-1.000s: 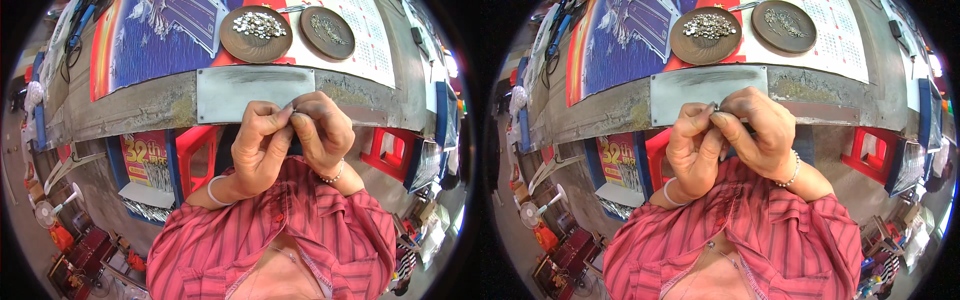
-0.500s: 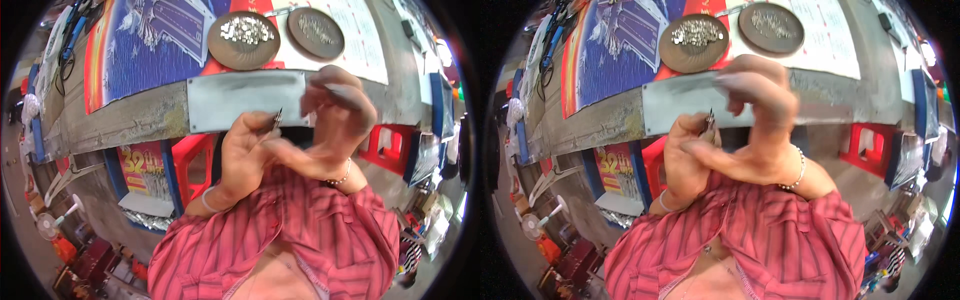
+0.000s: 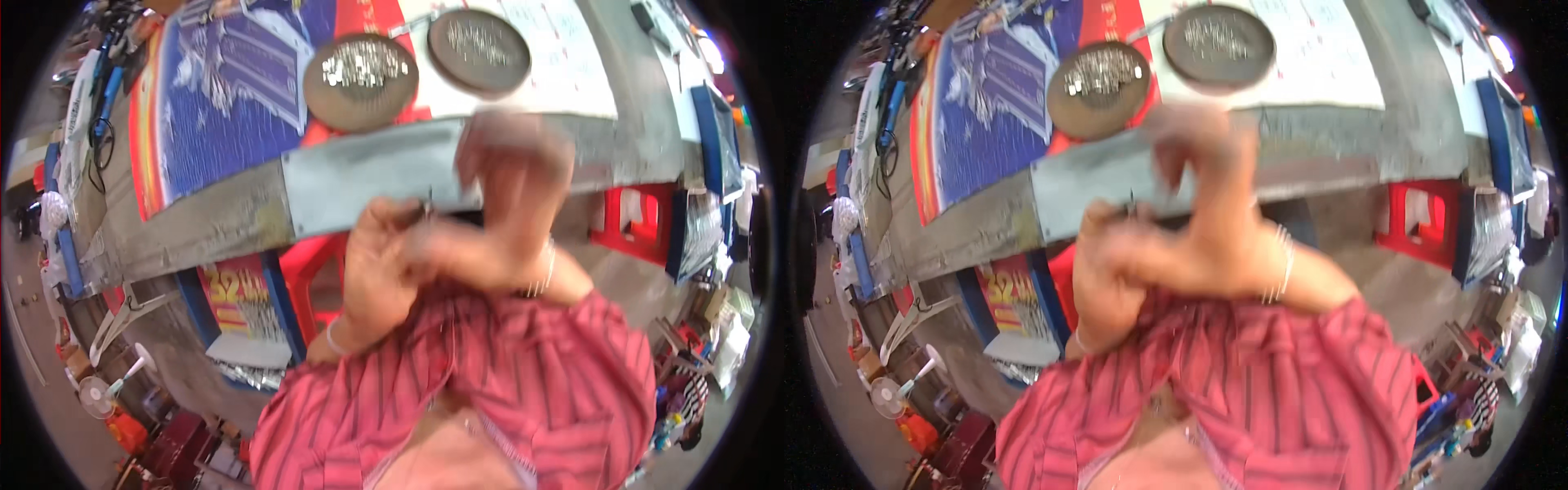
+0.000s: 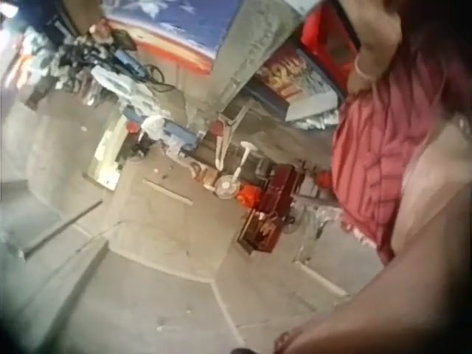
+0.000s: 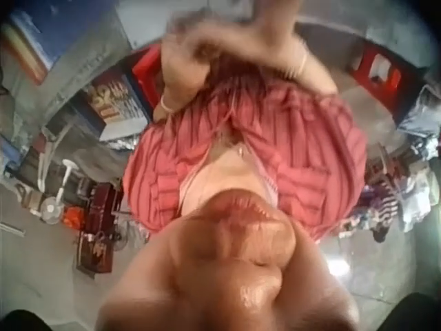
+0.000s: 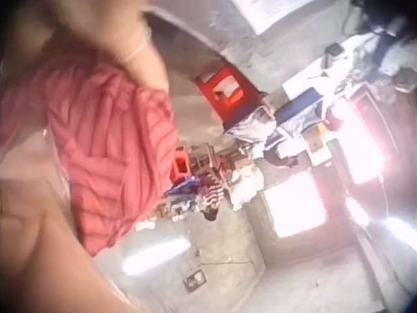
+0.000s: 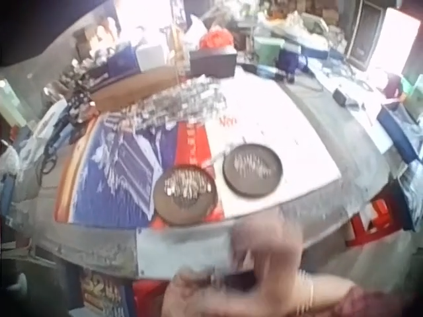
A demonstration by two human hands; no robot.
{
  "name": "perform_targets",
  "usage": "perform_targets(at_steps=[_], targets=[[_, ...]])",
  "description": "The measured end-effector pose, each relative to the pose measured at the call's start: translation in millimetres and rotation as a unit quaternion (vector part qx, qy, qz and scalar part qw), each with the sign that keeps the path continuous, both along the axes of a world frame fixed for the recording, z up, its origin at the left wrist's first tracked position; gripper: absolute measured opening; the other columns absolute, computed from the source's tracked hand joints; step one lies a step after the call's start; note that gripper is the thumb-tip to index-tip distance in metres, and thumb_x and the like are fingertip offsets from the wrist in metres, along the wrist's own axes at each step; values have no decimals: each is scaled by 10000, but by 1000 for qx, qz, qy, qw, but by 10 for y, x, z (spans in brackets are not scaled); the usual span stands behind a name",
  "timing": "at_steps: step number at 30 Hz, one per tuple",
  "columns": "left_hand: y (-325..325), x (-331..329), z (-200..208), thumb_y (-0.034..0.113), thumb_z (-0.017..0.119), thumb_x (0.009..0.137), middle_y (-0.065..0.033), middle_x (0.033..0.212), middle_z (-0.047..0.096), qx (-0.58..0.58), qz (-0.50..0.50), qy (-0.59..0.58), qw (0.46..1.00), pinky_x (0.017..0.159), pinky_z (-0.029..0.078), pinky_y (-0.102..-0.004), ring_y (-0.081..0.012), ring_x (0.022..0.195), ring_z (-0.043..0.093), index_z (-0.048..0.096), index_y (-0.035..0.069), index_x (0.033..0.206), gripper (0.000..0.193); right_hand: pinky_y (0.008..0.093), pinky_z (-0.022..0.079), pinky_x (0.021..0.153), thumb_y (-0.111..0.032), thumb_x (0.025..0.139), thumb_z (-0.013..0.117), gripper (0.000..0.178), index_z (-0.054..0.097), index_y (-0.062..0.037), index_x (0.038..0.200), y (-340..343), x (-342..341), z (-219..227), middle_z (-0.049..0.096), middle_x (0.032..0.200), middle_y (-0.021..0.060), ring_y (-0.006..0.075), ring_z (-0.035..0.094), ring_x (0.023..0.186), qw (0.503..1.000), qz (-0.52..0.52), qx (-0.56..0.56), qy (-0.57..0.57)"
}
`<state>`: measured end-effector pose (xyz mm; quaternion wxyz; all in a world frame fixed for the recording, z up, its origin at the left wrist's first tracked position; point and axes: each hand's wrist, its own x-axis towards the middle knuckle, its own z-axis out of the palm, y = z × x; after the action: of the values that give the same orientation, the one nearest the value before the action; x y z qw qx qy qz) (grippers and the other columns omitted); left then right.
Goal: Assembling small metal components by hand at a workbench.
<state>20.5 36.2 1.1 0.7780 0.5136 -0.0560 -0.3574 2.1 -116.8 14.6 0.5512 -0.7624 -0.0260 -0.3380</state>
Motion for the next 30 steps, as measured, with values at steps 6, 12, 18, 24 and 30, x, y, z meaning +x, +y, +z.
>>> perform_targets(at_steps=[6,12,18,24,30], targets=[[-90,168,38,16,538,901,-81,947,568,-218,-12,255,942,480,337,-218,-92,596,439,504,62,1087,195,210,377,607,-86,630,852,760,364,-10,1208,-470,-51,-125,482,969,28,80,419,697,984,-144,101,-28],[-12,277,18,65,502,943,-117,997,580,-186,-33,199,962,514,379,-214,-107,663,489,501,30,1161,220,217,403,693,-103,717,794,541,484,-5,1149,-713,-394,-232,515,1024,31,84,446,767,989,-132,31,60],[-45,549,73,4,580,881,-60,912,609,116,-117,-158,974,633,445,-209,-106,722,563,603,19,1114,235,224,428,663,-70,833,667,188,552,23,948,-711,-441,-419,540,910,51,101,488,708,990,-114,30,79],[-373,821,-2,-47,594,774,-96,833,557,223,-177,-578,765,625,487,-325,-262,754,607,649,48,981,234,256,451,589,-48,820,659,125,562,19,858,-682,-379,-411,564,808,109,172,539,651,987,-122,-49,89],[-427,1019,-17,23,582,766,-90,842,495,243,-241,-695,633,581,480,-362,-268,685,588,627,56,1012,253,265,454,566,-54,815,672,136,563,18,852,-655,-340,-422,564,785,112,187,540,642,983,-138,-81,94]])
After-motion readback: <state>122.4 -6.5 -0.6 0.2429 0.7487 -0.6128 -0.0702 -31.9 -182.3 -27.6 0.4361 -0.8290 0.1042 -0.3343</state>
